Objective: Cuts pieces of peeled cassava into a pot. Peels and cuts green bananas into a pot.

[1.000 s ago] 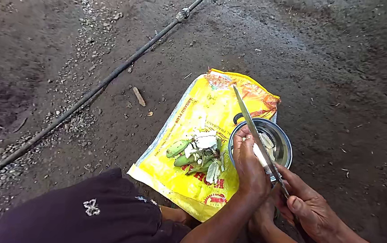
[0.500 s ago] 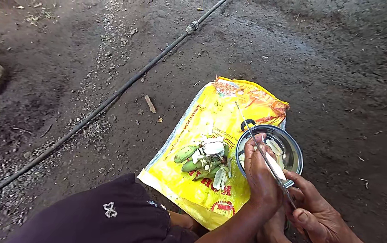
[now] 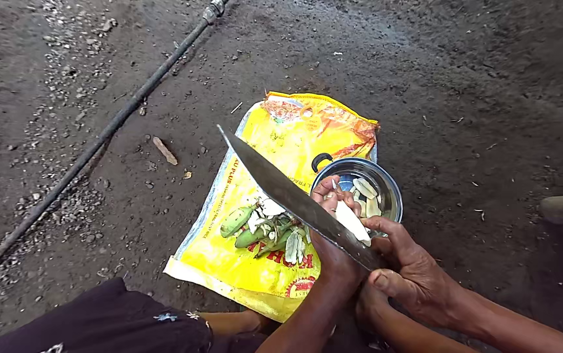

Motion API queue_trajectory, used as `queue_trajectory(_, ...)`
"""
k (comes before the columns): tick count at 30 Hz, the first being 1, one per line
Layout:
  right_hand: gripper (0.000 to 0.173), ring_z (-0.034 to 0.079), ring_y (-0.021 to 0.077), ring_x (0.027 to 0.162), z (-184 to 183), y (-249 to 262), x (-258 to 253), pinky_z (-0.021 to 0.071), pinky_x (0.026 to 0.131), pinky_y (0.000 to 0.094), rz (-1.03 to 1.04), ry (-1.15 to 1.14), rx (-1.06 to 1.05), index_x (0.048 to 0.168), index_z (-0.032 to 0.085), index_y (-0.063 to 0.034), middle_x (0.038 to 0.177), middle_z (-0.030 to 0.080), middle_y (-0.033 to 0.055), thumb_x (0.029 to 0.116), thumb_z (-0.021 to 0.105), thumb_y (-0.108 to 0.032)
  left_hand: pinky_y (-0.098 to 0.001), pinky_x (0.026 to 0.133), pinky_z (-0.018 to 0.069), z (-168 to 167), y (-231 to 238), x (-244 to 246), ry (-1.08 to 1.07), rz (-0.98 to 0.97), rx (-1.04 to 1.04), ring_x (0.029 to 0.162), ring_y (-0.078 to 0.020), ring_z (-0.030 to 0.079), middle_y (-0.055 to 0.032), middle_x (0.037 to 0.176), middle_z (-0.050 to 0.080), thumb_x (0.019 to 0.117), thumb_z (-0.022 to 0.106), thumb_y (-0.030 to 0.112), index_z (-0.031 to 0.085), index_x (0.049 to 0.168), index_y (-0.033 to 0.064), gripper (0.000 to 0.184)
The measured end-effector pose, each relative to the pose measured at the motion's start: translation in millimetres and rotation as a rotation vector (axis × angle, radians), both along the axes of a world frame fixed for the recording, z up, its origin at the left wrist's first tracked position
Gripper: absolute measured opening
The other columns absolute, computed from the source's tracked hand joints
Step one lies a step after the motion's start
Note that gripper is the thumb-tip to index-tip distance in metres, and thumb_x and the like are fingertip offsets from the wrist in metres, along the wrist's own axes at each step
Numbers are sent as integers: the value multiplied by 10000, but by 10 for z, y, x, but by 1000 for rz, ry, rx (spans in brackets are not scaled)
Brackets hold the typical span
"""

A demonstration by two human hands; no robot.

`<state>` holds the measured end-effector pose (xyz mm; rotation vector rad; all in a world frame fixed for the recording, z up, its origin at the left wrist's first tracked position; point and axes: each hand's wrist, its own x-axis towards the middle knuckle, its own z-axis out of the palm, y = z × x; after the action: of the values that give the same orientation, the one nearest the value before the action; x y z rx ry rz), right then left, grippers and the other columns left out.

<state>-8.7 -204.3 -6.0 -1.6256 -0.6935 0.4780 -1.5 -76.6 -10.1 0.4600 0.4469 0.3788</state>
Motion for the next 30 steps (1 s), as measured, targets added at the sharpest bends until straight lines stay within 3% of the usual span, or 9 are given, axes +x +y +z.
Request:
queue_trajectory(4, 776, 563, -44, 688, -2, -43, 0, 508, 638, 139, 39, -48, -54, 1546, 352, -16, 816, 627, 6, 1018, 504, -565, -204, 569, 527, 35, 140, 66, -70, -81, -98, 611, -78, 594, 27, 760, 576, 1075, 237, 235, 579, 1075, 155, 352)
queue_trajectory(9, 778, 613, -29, 772, -20, -92, -9, 535, 714, 146, 24, -132, -72, 1551, 365, -34, 896, 675, 50, 1011, 519, -573, -247, 605, 546, -19, 206, 62, -175, -247, -173, 675, -113, 630, 24, 794, 616, 1060, 132, 455, 628, 1007, 190, 565)
queue_trajectory(11, 757, 630, -20, 786, -30, -77, -2, 545, 726, 154, 19, -138, -63, 1528, 389, -32, 909, 685, 53, 1009, 530, -566, -235, 573, 537, 21, 201, 59, -144, -236, -172, 629, -103, 622, 26, 750, 609, 1060, 116, 448, 617, 946, 176, 581)
queue_trajectory(16, 698, 643, -21, 799, -42, -37, 21, 556, 728, 162, 13, -109, -27, 1478, 416, -61, 906, 681, 18, 1003, 557, -553, -245, 599, 532, -24, 160, 30, -180, -235, -233, 658, -117, 620, 7, 766, 602, 1054, 191, 499, 616, 940, 156, 558)
queue_trajectory(19, 622, 678, 11, 959, -53, -32, 66, 576, 843, 195, 14, -128, -8, 1421, 425, -78, 1059, 707, 24, 1007, 578, -517, -239, 629, 534, 87, 127, -32, -156, -246, -332, 684, -118, 614, -4, 780, 583, 1064, 232, 487, 608, 954, 138, 524)
queue_trajectory(21, 647, 667, 6, 949, -45, -47, 80, 569, 836, 187, 9, -169, -33, 1429, 417, -73, 1037, 690, 32, 1000, 584, -527, -254, 644, 550, 69, 154, -35, -172, -286, -330, 705, -123, 637, 0, 793, 607, 1061, 211, 519, 632, 969, 134, 579)
queue_trajectory(24, 780, 667, 7, 919, -24, -56, 59, 563, 826, 181, -6, -216, -71, 1535, 357, -6, 1034, 708, 90, 1004, 565, -538, -255, 648, 550, 113, 181, -31, -159, -310, -391, 719, -132, 638, -2, 807, 604, 1052, 200, 558, 631, 989, 146, 600)
queue_trajectory(30, 756, 649, 9, 1032, 5, -95, 34, 520, 928, 159, -35, -308, -93, 1520, 409, 7, 1165, 693, 138, 1009, 564, -528, -252, 638, 538, 95, 170, -11, -168, -311, -275, 674, -107, 626, 25, 752, 595, 1057, 103, 520, 607, 965, 147, 634)
